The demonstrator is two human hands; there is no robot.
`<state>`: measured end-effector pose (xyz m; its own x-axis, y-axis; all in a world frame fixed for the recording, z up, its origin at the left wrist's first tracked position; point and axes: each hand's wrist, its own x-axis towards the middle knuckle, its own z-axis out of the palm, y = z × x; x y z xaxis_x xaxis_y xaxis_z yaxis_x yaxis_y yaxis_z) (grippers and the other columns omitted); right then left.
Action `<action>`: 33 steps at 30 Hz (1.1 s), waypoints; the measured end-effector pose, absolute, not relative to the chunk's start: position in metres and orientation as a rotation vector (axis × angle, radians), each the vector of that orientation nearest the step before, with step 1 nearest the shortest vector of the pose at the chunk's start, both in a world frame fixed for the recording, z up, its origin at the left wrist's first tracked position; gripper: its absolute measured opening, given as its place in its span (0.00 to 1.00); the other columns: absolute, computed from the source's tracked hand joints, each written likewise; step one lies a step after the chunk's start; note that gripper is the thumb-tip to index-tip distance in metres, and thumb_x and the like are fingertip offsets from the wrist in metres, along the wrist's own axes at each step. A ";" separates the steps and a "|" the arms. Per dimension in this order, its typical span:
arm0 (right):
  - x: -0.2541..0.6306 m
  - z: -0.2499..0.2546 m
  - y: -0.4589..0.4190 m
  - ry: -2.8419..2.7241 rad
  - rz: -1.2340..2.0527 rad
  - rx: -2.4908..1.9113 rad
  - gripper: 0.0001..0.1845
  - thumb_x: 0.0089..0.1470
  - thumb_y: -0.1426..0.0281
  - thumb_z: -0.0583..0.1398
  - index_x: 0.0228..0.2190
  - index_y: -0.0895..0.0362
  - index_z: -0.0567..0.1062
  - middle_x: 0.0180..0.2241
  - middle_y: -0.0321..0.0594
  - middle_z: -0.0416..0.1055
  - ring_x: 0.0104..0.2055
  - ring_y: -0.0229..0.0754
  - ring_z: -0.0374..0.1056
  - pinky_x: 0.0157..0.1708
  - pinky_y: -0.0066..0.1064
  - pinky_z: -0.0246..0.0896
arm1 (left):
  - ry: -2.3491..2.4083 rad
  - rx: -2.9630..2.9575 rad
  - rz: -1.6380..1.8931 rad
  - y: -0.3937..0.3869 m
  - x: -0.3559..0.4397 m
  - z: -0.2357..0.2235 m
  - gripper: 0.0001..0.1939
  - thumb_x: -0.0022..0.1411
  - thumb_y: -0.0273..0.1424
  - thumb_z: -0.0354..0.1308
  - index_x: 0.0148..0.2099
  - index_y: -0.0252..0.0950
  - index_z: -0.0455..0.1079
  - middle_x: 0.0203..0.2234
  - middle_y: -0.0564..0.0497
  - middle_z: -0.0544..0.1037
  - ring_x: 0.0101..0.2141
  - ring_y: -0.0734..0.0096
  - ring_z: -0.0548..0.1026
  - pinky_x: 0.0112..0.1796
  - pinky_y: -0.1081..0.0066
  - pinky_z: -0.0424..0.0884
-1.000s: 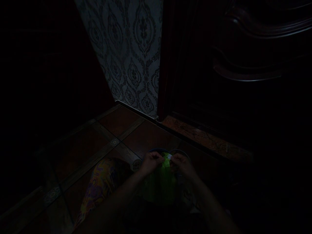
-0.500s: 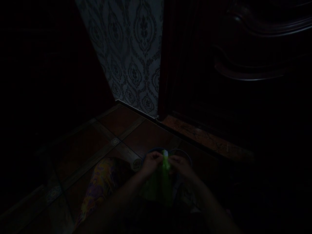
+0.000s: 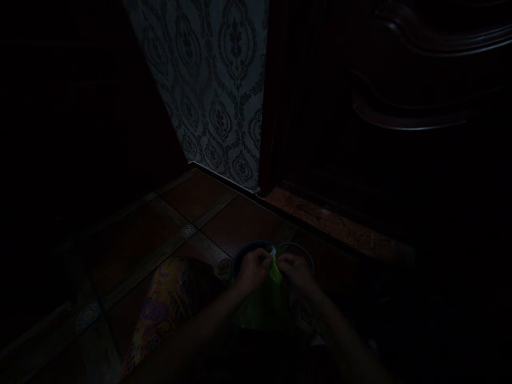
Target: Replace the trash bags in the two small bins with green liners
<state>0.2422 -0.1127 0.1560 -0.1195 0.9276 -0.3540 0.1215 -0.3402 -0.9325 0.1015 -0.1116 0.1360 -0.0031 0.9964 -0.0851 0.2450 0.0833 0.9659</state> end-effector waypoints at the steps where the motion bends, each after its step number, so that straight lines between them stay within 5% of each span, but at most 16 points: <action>1: 0.242 0.156 -0.112 -1.176 1.529 -1.480 0.10 0.40 0.63 0.59 0.24 0.58 0.69 0.18 0.31 0.65 0.18 0.33 0.61 0.13 0.22 0.55 | 1.421 1.306 1.014 -0.111 0.101 0.136 0.05 0.51 0.30 0.53 0.28 0.35 0.68 0.23 0.54 0.72 0.26 0.74 0.69 0.27 0.76 0.63; 5: 0.242 0.155 -0.111 -1.156 1.570 -1.419 0.19 0.37 0.59 0.63 0.32 0.55 0.68 0.20 0.29 0.66 0.19 0.36 0.62 0.15 0.25 0.57 | 1.364 1.267 1.034 -0.110 0.099 0.136 0.04 0.49 0.28 0.54 0.27 0.34 0.69 0.22 0.54 0.72 0.26 0.75 0.69 0.28 0.76 0.63; 11: 0.241 0.148 -0.110 -1.360 1.325 -1.357 0.08 0.41 0.64 0.59 0.23 0.57 0.71 0.20 0.33 0.68 0.23 0.35 0.63 0.23 0.25 0.55 | 1.340 1.198 1.053 -0.113 0.102 0.137 0.04 0.47 0.29 0.56 0.26 0.34 0.70 0.22 0.54 0.73 0.25 0.76 0.69 0.28 0.76 0.63; 23: 0.249 0.152 -0.108 -1.484 1.051 -1.524 0.08 0.43 0.65 0.56 0.22 0.56 0.72 0.23 0.37 0.71 0.27 0.39 0.66 0.28 0.28 0.58 | 1.434 0.912 1.019 -0.111 0.093 0.152 0.04 0.47 0.30 0.54 0.25 0.35 0.67 0.16 0.57 0.70 0.18 0.78 0.67 0.22 0.78 0.61; 33: 0.247 0.148 -0.111 -1.573 1.066 -1.454 0.09 0.46 0.64 0.55 0.24 0.56 0.72 0.25 0.37 0.72 0.29 0.40 0.67 0.31 0.30 0.58 | 1.283 1.006 1.020 -0.110 0.100 0.149 0.08 0.43 0.33 0.63 0.26 0.33 0.71 0.20 0.55 0.72 0.22 0.78 0.67 0.27 0.76 0.62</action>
<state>0.2467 -0.1109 0.1484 -0.0921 0.9955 -0.0213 0.3888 0.0163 -0.9212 0.1001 -0.1103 0.1493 0.0233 0.9672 -0.2530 -0.0284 0.2536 0.9669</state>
